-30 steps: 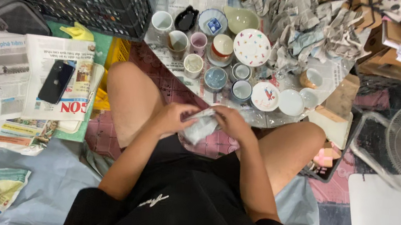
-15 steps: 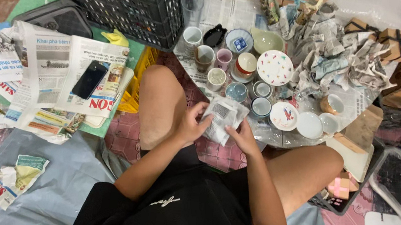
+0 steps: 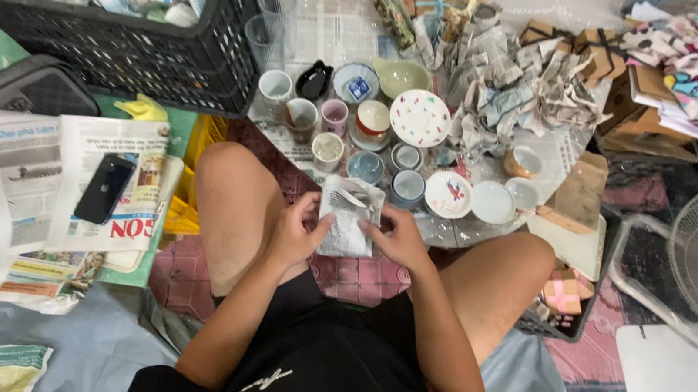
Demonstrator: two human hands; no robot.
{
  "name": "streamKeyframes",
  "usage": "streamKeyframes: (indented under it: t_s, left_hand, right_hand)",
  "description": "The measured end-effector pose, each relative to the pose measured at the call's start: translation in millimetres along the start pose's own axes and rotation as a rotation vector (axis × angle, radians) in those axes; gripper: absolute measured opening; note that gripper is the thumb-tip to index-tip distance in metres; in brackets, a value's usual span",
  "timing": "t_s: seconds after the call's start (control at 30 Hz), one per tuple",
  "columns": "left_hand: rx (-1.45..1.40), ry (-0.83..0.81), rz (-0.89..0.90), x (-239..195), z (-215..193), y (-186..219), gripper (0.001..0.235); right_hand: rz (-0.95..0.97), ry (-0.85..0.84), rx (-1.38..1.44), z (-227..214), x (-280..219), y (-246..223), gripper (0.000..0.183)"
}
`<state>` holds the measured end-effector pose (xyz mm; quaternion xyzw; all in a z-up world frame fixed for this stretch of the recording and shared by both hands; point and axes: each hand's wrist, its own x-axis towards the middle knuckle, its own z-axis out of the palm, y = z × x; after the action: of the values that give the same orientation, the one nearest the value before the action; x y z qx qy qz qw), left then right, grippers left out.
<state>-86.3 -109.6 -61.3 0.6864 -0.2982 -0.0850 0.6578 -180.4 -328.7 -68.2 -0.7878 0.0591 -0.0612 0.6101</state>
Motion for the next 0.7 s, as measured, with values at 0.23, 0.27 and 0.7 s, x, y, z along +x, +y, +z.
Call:
streamKeyframes:
  t_s: [0.23,0.27,0.7]
  left_hand:
    - [-0.008,-0.028,-0.114,-2,-5,10,0.034]
    - [-0.021,-0.04,-0.138,-2,-6,9,0.034]
    - [0.008,-0.222,0.132,39,-23,-2,0.033]
  right_hand:
    - [-0.102,-0.002,0.093,-1,-5,-6,0.024]
    - [-0.078,-0.01,0.112,-3,-1,-6,0.024]
    - [-0.222,0.067,0.282,9,20,60,0.029]
